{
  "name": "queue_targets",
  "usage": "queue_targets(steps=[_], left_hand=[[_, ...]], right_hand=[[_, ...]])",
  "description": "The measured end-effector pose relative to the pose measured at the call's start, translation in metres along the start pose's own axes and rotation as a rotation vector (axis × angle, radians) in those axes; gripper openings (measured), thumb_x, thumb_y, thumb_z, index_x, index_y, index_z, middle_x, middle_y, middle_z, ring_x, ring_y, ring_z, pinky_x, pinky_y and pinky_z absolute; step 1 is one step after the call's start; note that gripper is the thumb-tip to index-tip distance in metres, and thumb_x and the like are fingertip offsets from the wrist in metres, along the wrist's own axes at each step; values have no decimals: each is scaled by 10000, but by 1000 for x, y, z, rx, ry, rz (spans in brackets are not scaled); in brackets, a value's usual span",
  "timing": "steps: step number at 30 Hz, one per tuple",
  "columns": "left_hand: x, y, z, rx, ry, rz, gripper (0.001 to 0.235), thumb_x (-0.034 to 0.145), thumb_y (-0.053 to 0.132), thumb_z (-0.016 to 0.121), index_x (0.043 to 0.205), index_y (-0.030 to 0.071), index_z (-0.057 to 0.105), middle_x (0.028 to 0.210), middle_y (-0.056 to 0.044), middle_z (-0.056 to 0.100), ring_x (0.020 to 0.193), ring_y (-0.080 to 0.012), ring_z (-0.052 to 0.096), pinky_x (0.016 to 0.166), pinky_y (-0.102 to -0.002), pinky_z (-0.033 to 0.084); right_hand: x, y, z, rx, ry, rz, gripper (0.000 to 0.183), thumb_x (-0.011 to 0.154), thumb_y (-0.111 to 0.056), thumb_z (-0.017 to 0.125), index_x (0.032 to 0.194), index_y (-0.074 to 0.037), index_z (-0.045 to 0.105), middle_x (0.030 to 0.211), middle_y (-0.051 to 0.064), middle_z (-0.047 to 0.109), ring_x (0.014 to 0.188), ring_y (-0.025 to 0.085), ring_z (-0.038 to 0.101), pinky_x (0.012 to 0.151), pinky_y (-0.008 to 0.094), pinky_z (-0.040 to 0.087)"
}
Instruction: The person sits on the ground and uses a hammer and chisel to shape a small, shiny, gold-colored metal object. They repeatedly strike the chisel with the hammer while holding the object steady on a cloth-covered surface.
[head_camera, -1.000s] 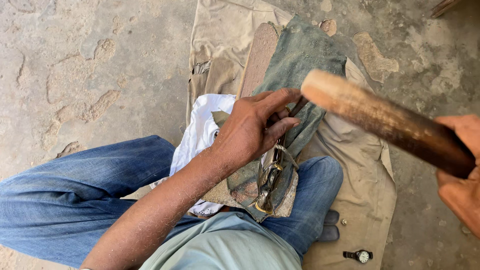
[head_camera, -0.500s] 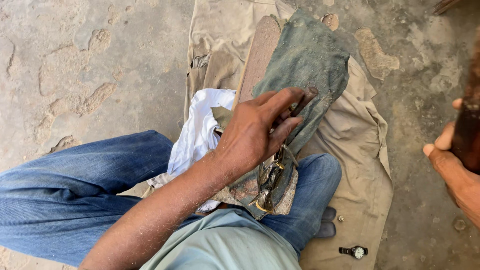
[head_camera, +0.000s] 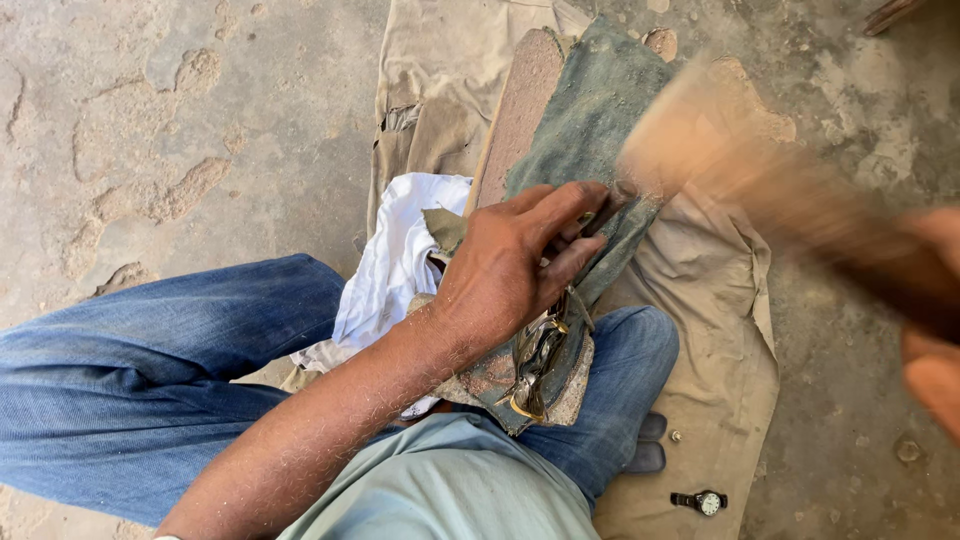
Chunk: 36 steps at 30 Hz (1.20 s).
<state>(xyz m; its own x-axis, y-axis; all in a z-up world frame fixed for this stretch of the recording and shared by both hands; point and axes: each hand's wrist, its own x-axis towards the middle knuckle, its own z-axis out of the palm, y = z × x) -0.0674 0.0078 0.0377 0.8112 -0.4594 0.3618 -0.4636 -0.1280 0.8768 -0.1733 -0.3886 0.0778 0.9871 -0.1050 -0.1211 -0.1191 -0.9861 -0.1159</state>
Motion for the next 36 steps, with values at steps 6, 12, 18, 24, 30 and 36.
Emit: queue_targets(steps=[6,12,18,24,30,36], left_hand=[[11,-8,-5,36,-104,-88,441,932,153,760,1349,84,633,958,-160,724,758,-310,708,694,-396,568],[11,-13,-3,6,-20,112,425,934,144,760,1329,57,628,1186,-161,737,974,-301,764,812,-361,613],[13,-10,-3,50,-49,146,407,943,111,765,1325,46,638,1171,-171,738,1006,-338,742,825,-387,605],[10,0,-2,-7,-46,-74,427,915,117,758,1316,64,619,1045,-154,746,832,-249,772,711,-355,602],[5,4,3,62,24,-105,388,907,130,791,1252,60,629,951,-149,709,780,-277,717,678,-386,554],[9,-3,1,12,12,-72,431,897,116,787,1291,61,620,918,-160,699,723,-272,695,648,-387,533]], right_hand=[[-3,16,6,119,56,-112,551,1060,-320,640,1484,-18,460,912,52,564,770,118,621,748,269,545],[-16,3,10,67,82,-62,457,1069,-281,624,1422,-8,529,921,69,597,763,152,627,733,296,525],[-11,6,16,-42,87,18,398,1076,-254,625,1406,-39,572,992,94,638,782,167,636,749,294,533],[12,65,63,193,193,277,411,1110,-309,615,1405,-31,546,1143,126,662,889,193,635,820,310,537],[70,62,62,434,133,366,485,1050,-353,540,1408,-28,500,1142,97,626,935,178,622,849,308,537],[32,8,0,48,94,-177,505,1005,-338,496,1392,-15,522,979,99,637,795,176,653,762,317,544]])
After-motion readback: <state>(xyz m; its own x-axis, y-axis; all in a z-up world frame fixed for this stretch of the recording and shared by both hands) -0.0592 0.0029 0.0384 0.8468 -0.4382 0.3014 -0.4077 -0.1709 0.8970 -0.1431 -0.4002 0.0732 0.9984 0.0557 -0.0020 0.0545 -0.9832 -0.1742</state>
